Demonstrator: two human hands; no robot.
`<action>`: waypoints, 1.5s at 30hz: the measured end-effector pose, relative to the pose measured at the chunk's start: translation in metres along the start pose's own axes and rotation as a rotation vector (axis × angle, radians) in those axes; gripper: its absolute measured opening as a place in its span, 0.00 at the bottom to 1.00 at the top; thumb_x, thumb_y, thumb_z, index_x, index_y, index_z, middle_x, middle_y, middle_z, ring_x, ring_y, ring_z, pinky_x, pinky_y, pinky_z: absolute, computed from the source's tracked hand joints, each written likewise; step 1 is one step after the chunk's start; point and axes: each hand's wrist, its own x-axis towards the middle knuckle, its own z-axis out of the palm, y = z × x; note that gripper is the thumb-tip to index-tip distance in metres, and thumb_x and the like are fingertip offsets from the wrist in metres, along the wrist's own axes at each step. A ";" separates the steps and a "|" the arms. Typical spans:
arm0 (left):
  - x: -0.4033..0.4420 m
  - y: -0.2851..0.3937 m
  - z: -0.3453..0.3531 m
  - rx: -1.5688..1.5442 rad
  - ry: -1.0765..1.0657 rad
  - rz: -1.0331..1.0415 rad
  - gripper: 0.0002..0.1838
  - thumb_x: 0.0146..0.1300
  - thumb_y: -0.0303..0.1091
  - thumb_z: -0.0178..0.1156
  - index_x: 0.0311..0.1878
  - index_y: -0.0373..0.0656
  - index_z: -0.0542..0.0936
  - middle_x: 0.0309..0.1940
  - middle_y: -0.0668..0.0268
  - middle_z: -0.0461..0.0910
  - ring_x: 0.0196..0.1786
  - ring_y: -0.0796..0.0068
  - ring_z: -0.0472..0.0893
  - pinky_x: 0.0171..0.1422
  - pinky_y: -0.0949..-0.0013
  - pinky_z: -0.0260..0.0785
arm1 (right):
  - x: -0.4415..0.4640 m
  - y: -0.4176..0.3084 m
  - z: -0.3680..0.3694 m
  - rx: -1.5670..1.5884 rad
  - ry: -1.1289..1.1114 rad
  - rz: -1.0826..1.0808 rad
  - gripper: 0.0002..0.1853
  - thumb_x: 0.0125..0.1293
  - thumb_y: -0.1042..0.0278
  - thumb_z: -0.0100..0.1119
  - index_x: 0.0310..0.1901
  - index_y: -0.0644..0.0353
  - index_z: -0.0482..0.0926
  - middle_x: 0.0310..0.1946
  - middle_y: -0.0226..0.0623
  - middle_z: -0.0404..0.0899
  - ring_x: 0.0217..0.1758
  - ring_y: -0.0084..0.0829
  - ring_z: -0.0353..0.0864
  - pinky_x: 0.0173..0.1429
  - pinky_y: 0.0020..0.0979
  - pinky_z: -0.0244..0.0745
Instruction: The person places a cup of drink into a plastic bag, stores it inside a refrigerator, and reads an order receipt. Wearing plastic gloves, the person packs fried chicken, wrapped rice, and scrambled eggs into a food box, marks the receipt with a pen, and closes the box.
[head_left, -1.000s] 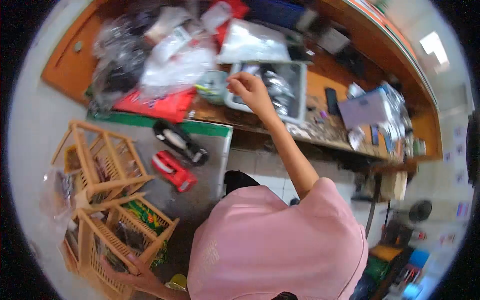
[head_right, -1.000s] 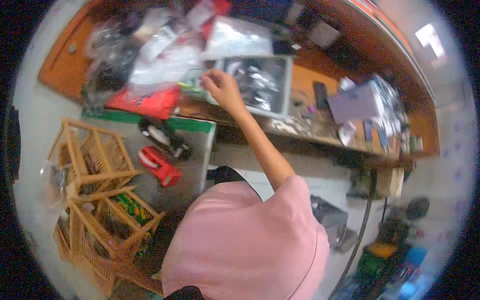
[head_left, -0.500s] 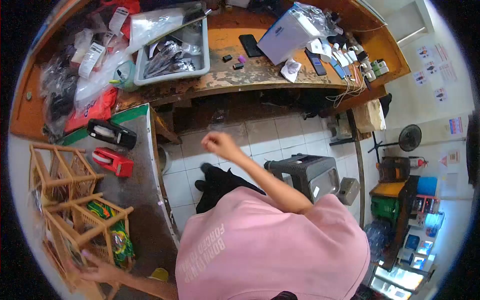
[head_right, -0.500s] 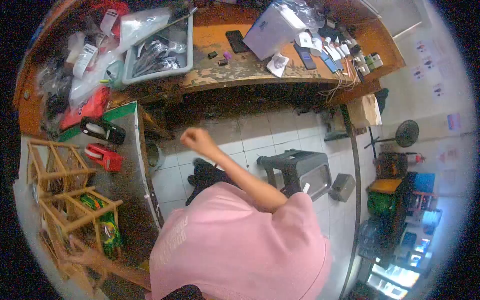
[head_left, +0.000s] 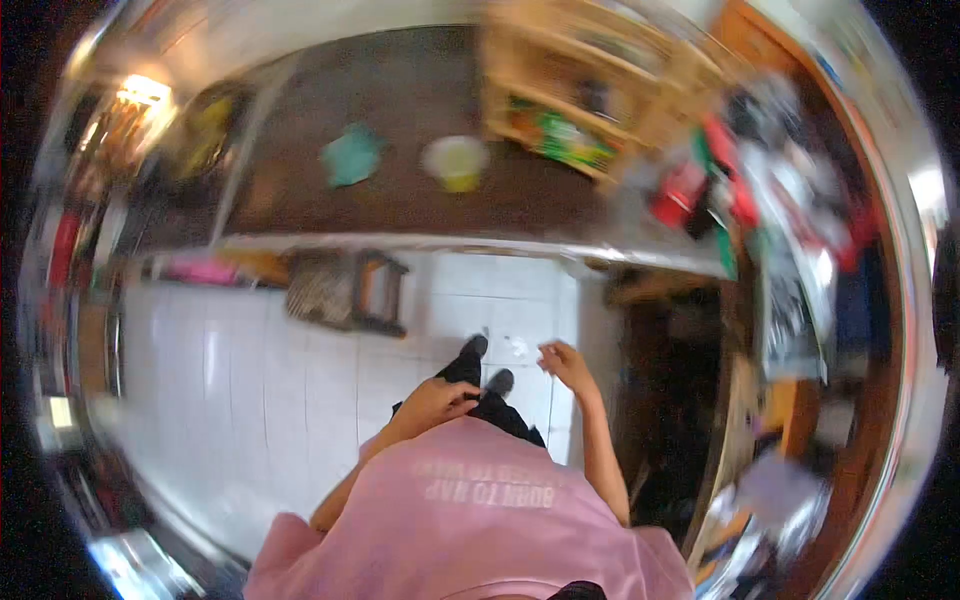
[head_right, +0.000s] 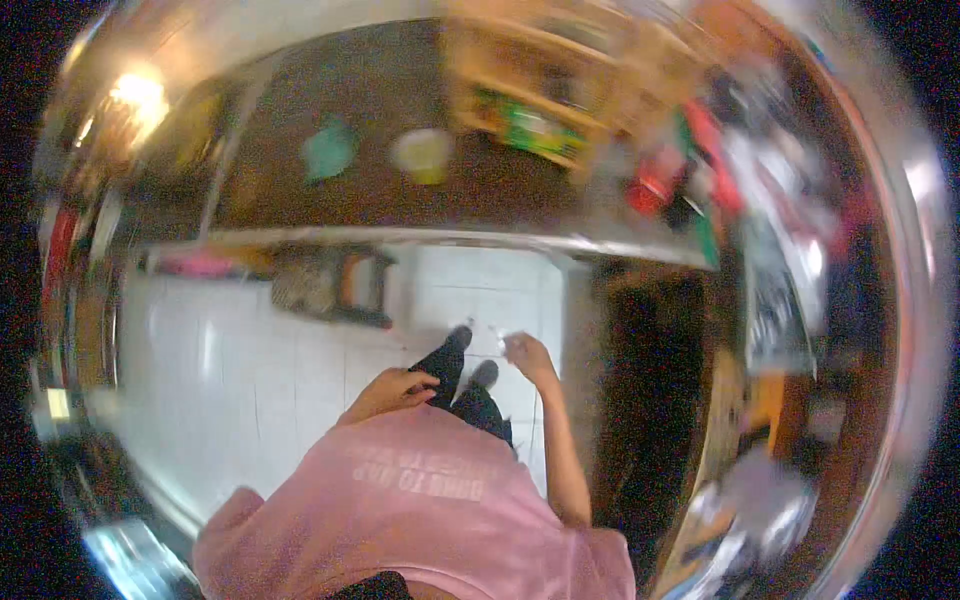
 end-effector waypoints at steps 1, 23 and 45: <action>-0.018 0.011 -0.017 0.122 0.082 -0.029 0.08 0.56 0.38 0.56 0.33 0.44 0.78 0.25 0.57 0.77 0.29 0.55 0.74 0.36 0.59 0.66 | -0.003 -0.006 0.018 0.152 -0.121 0.042 0.14 0.63 0.60 0.51 0.44 0.61 0.75 0.30 0.34 0.78 0.31 0.21 0.76 0.33 0.22 0.70; -0.427 -0.219 -0.255 0.161 0.795 -0.910 0.20 0.57 0.46 0.55 0.48 0.43 0.72 0.40 0.57 0.77 0.43 0.56 0.76 0.45 0.57 0.67 | 0.124 -0.110 0.549 -0.153 -0.735 0.120 0.13 0.62 0.62 0.51 0.37 0.65 0.77 0.25 0.35 0.78 0.25 0.23 0.77 0.28 0.24 0.74; -0.463 -0.504 -0.564 -0.568 1.081 -0.935 0.14 0.59 0.33 0.54 0.48 0.40 0.74 0.37 0.53 0.77 0.39 0.58 0.77 0.43 0.64 0.69 | 0.479 -0.319 1.141 -0.348 -0.543 -0.393 0.05 0.57 0.70 0.57 0.32 0.61 0.76 0.20 0.32 0.76 0.22 0.22 0.73 0.28 0.26 0.68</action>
